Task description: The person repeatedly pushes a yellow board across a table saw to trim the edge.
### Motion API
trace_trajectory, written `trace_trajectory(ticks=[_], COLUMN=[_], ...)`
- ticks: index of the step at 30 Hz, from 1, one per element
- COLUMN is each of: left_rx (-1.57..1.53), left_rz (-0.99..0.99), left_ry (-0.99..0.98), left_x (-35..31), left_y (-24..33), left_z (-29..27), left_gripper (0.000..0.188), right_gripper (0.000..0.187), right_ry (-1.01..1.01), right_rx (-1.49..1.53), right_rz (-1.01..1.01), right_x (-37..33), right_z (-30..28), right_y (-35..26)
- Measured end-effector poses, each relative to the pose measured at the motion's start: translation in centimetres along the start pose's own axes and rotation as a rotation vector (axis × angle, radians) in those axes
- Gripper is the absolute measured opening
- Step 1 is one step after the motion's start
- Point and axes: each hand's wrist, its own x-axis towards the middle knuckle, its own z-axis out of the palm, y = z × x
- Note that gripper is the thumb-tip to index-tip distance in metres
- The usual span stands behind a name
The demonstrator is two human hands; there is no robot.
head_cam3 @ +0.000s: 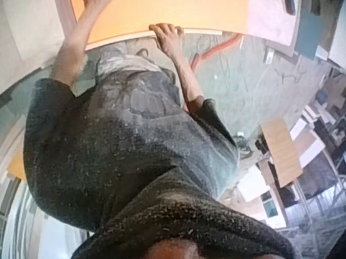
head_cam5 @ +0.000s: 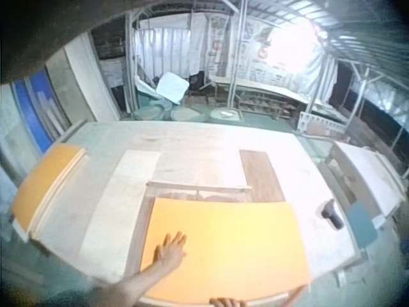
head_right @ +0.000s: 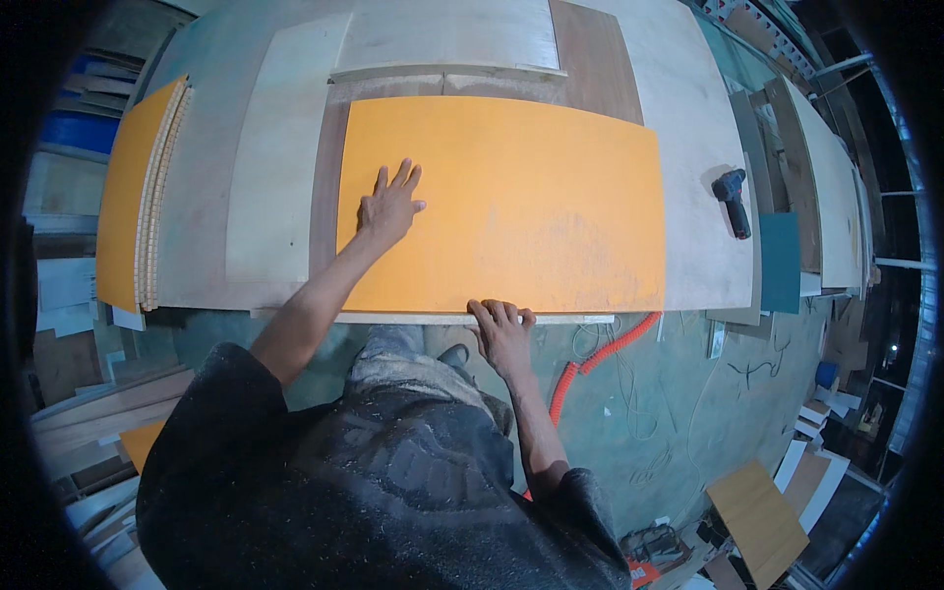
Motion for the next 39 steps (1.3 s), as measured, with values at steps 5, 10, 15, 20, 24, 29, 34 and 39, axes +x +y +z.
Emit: trace_trajectory(ticks=[5,10,15,20,24,29,34,39], left_rx=[0.032,0.026,0.053,0.049,0.099,0.132,0.098,0.15], left_rz=[0.001,0.033,0.015,0.009,-0.012,-0.024,-0.048,-0.074], left_ry=[-0.01,0.051,0.094,0.086,0.046,0.065,0.102,0.119], left_x=[6.9,13.5,21.3,27.7,31.5,36.8,43.7,48.3], left_y=[-1.4,-1.9,-3.3,-4.3,-4.2,-4.7,-5.5,-6.1], left_z=[-1.9,-4.4,-6.3,-8.1,-10.1,-11.7,-14.1,-15.1], left_gripper=[0.075,0.072,0.071,0.07,0.069,0.066,0.065,0.065], right_gripper=[0.043,0.041,0.038,0.033,0.032,0.031,0.032,0.037], right_ry=[0.025,0.046,0.06,0.087,0.11,0.112,0.099,0.086], right_rx=[0.036,0.051,0.017,0.018,0.008,-0.029,-0.064,0.033], right_rz=[-0.026,-0.04,-0.066,-0.069,-0.083,-0.088,-0.072,-0.026], right_x=[7.0,13.9,21.4,27.5,31.7,37.3,44.8,49.5], right_z=[-0.4,-0.7,-0.5,-0.4,-0.6,-0.5,-1.1,-1.7], right_y=[2.0,4.3,6.3,7.9,9.3,11.0,12.9,14.0])
